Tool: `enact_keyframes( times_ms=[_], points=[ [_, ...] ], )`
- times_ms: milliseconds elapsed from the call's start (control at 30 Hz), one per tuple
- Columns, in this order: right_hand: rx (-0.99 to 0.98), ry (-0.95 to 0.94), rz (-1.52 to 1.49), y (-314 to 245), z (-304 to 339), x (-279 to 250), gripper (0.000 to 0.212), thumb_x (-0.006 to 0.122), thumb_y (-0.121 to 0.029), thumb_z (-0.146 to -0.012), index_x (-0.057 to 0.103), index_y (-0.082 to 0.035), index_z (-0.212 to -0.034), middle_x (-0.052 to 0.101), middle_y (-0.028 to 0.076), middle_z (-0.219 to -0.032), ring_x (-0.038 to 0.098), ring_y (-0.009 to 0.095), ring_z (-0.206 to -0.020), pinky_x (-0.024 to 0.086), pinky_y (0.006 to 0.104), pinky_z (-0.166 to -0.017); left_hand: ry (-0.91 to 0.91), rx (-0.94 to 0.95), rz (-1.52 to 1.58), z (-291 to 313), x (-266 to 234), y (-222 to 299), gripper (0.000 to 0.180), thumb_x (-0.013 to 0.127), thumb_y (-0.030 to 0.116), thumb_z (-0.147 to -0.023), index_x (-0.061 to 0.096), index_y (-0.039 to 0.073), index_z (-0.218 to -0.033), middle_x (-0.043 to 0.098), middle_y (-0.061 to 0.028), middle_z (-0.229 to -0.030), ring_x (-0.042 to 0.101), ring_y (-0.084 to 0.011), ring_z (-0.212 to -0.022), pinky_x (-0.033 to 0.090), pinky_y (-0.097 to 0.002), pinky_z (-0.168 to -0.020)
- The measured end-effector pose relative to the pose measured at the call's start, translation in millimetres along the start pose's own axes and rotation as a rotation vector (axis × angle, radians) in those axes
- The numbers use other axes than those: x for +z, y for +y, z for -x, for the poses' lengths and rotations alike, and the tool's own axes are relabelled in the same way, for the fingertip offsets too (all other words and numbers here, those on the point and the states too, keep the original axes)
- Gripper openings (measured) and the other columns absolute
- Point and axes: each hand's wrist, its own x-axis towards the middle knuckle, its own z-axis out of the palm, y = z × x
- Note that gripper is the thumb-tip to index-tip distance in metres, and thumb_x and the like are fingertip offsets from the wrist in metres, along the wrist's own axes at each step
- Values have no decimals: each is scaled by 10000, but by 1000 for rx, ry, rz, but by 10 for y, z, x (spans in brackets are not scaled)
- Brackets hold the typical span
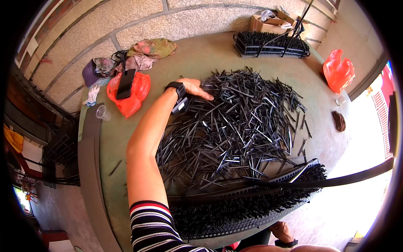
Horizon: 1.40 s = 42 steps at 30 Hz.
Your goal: The person picks up bundles of black plastic bristles from a pile on the table and inserts them by hand into a row of holes on a long black brush base.
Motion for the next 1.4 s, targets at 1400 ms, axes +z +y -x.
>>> enact_keyframes(
  times_ms=[1400],
  points=[
    [-136, 31, 14, -61, 156, 42, 141, 663, -147, -696, 623, -22, -750, 620, 158, -646, 619, 300, -611, 487, 369, -563, 22, -79, 71, 1340, 834, -291, 513, 752, 298, -548, 608, -72, -873, 633, -187, -842, 614, -259, -768, 469, -349, -671]
  ],
)
